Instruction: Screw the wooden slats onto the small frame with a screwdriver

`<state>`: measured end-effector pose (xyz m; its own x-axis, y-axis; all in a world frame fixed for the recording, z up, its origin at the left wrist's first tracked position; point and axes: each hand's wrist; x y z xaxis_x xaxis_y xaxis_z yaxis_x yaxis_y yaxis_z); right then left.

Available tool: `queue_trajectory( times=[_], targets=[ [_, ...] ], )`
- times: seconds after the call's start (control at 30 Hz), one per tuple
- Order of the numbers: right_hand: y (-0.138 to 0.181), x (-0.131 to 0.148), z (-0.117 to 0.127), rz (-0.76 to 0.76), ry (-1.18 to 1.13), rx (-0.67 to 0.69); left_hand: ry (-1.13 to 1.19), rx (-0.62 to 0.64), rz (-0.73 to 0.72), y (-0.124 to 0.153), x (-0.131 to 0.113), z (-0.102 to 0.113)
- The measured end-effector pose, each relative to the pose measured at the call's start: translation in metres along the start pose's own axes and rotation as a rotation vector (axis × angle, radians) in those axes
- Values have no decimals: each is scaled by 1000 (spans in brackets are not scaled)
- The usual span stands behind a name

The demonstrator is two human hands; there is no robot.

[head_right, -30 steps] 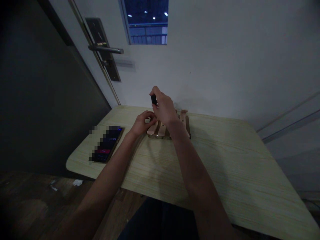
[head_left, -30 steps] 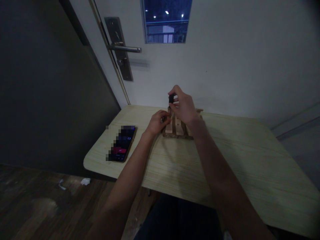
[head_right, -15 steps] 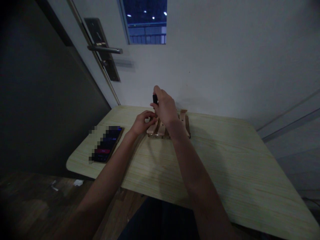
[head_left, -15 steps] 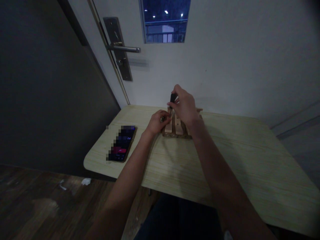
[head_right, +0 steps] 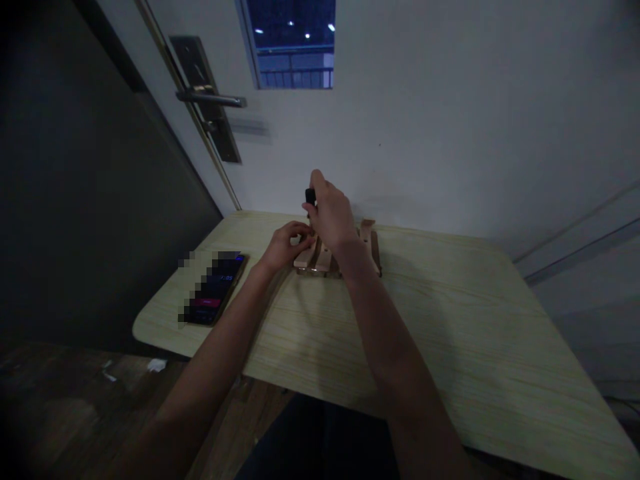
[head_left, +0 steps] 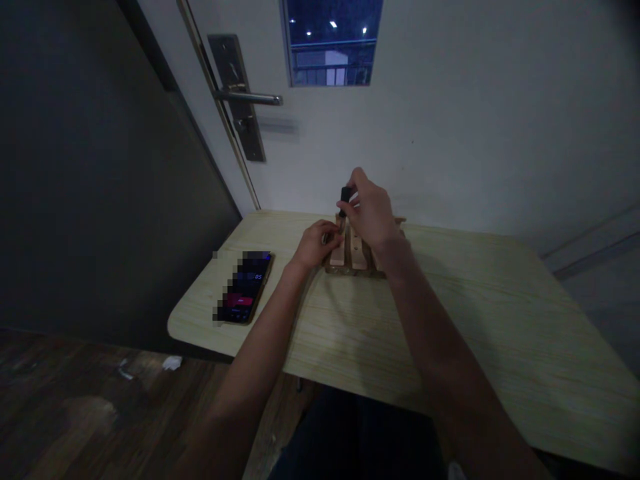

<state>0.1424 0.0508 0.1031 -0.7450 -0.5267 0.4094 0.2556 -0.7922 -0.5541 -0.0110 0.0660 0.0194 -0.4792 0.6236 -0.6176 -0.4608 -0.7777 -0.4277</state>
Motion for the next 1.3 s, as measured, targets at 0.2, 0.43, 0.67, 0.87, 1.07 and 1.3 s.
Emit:
queue_trajectory(
  times=[0.2, 0.43, 0.67, 0.87, 1.07, 1.3],
  targets=[
    [0, 4, 3, 38, 42, 11, 11, 0, 4, 0, 1, 0],
    [-3, 3, 4, 52, 10, 51, 17, 4, 17, 0, -1, 0],
    [1, 8, 3, 3, 37, 10, 25, 9, 21, 1, -2, 1],
    [2, 10, 3, 18, 83, 43, 22, 2, 9, 0, -1, 0],
    [-1, 6, 6, 64, 107, 94, -5, 14, 10, -1, 0, 0],
    [1, 11, 10, -35, 156, 94, 13, 0, 15, 0, 1, -1]
  ],
)
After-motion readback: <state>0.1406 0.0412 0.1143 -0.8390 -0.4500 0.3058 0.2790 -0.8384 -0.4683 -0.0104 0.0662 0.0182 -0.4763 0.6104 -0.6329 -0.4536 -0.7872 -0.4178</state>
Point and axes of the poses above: each hand's wrist, its own y-axis away from the middle knuckle, its own z-axis out of the back of the hand, x = y × z, and after that the axes turned 10 degrees about x, right-handed
